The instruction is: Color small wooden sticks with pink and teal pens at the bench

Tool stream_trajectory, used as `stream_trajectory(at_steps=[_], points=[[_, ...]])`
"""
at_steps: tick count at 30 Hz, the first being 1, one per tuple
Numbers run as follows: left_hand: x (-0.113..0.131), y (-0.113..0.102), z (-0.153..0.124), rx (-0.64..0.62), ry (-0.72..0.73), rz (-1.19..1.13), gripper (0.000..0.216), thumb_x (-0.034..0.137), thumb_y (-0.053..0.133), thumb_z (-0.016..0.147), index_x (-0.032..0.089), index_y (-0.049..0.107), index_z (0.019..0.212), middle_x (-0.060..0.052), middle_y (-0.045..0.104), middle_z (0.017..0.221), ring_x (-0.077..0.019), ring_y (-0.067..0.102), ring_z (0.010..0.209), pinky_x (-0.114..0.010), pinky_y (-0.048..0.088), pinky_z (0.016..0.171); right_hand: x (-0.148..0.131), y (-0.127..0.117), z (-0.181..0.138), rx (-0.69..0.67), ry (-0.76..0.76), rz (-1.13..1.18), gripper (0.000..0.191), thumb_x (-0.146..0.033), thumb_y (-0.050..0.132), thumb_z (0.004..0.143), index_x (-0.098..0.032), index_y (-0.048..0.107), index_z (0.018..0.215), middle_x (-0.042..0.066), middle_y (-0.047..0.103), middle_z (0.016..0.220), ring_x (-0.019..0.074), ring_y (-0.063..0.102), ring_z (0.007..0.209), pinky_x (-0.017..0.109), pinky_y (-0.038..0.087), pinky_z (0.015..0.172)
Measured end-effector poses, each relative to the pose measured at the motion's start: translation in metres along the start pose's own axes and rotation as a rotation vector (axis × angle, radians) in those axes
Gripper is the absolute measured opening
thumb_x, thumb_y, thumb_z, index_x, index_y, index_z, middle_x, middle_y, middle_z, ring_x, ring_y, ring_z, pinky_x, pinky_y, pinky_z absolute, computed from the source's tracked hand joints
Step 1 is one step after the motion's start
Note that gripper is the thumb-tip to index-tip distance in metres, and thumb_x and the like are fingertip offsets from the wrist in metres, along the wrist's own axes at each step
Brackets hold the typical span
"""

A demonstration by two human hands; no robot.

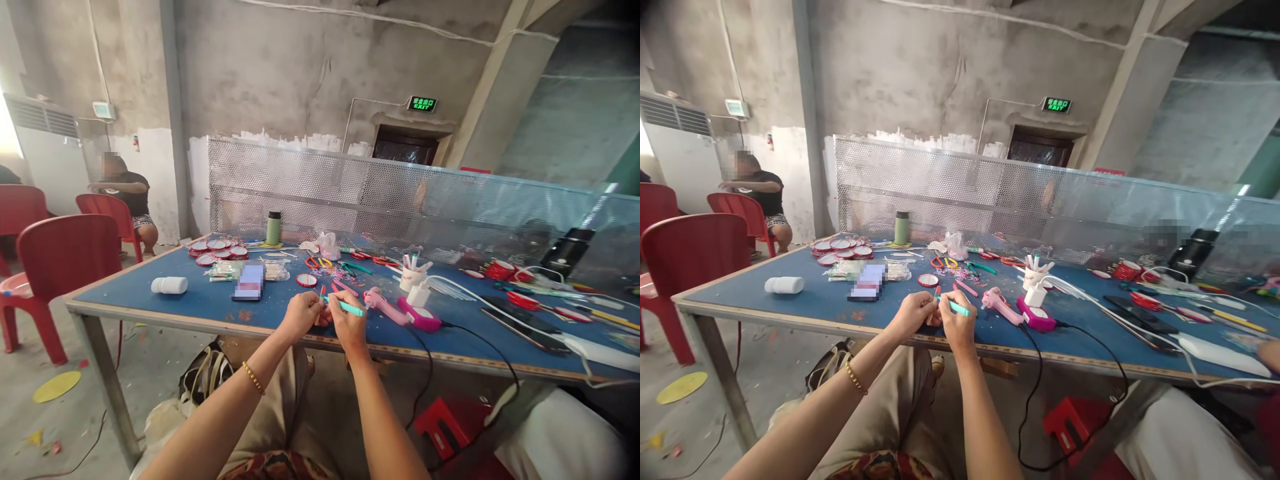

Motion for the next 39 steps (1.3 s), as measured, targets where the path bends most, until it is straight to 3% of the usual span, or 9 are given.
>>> stream_trajectory(at_steps=[15,23,39], points=[[-0.015,0.001,0.006,-0.005,0.0,0.011,0.022,0.037,0.054,0.081,0.02,0.051,0.066,-0.001,0.068,0.061,-0.0168,0.069,0.058,-0.024,0.053,0.056,-0.005,-0.001,0.001,-0.001,-0.012,-0.028,0.021,-0.032,0.058,0.088,-0.02,0.057,0.07,-0.002,0.059,0.058,0.0132,0.056,0.049,0.023,0.048,0.051],[-0.008,0.004,0.003,-0.024,-0.033,-0.118,0.025,0.04,0.057,0.078,0.02,0.052,0.065,0.001,0.062,0.053,-0.0194,0.069,0.056,-0.028,0.056,0.056,-0.004,-0.001,-0.001,0.025,0.014,0.028,0.02,-0.034,0.059,0.088,-0.02,0.059,0.073,-0.004,0.058,0.055,0.0124,0.056,0.045,0.023,0.049,0.049],[-0.008,0.003,0.003,-0.024,-0.01,-0.1,0.032,0.047,0.058,0.078,0.02,0.053,0.063,0.0,0.063,0.054,-0.0184,0.068,0.056,-0.027,0.056,0.056,0.001,-0.001,0.0,0.007,0.011,-0.015,0.02,-0.033,0.059,0.088,-0.02,0.059,0.072,-0.003,0.059,0.056,0.013,0.057,0.047,0.023,0.049,0.049]])
Point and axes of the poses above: each hand's wrist, its own z-axis towards the middle knuckle, its own y-axis out of the palm, x = y × z, the point moved 4 cm from there along z, towards the middle knuckle
